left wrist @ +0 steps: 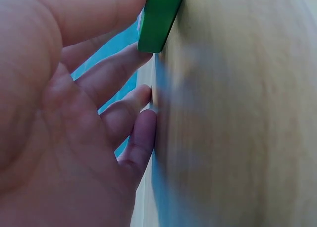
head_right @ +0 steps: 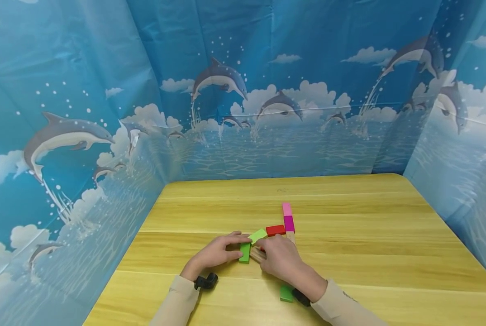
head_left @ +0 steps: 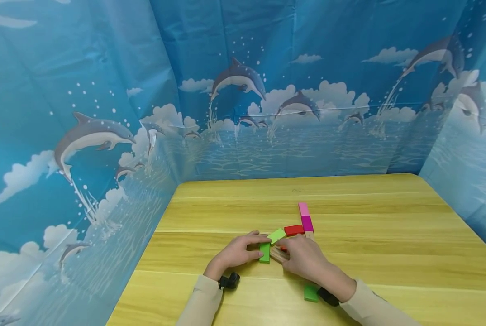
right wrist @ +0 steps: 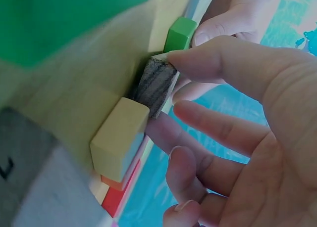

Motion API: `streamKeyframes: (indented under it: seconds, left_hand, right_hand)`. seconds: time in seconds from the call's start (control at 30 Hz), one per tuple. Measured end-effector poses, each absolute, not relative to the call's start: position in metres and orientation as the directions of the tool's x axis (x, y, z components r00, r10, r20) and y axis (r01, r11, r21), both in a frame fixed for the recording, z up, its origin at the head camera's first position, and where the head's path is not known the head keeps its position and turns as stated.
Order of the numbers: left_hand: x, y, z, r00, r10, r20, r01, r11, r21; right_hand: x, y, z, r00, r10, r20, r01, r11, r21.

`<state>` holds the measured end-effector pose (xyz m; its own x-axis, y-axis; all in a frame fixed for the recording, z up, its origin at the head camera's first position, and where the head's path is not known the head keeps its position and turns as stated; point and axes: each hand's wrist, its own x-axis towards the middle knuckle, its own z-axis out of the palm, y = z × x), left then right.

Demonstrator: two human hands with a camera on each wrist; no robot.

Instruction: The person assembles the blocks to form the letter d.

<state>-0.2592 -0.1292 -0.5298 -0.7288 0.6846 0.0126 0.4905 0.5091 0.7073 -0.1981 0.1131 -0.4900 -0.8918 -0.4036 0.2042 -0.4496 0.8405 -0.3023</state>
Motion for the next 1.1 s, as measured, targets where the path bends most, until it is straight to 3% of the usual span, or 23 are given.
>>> streamKeyframes:
  seconds: [0.37, 1.1]
  left_hand:
    - [-0.259, -0.13, -0.53, -0.753, 0.658, -0.004, 0.436, 0.503, 0.746]
    - [-0.258, -0.131, -0.528, -0.739, 0.673, 0.02, 0.461, 0.483, 0.744]
  right_hand:
    - [-0.193, 0.113, -0.482, -0.9, -0.392, 0.191, -0.436, 0.83, -0.348]
    - [-0.175, 0.099, -0.481, -0.838, -0.501, 0.218, -0.546, 0.764, -0.343]
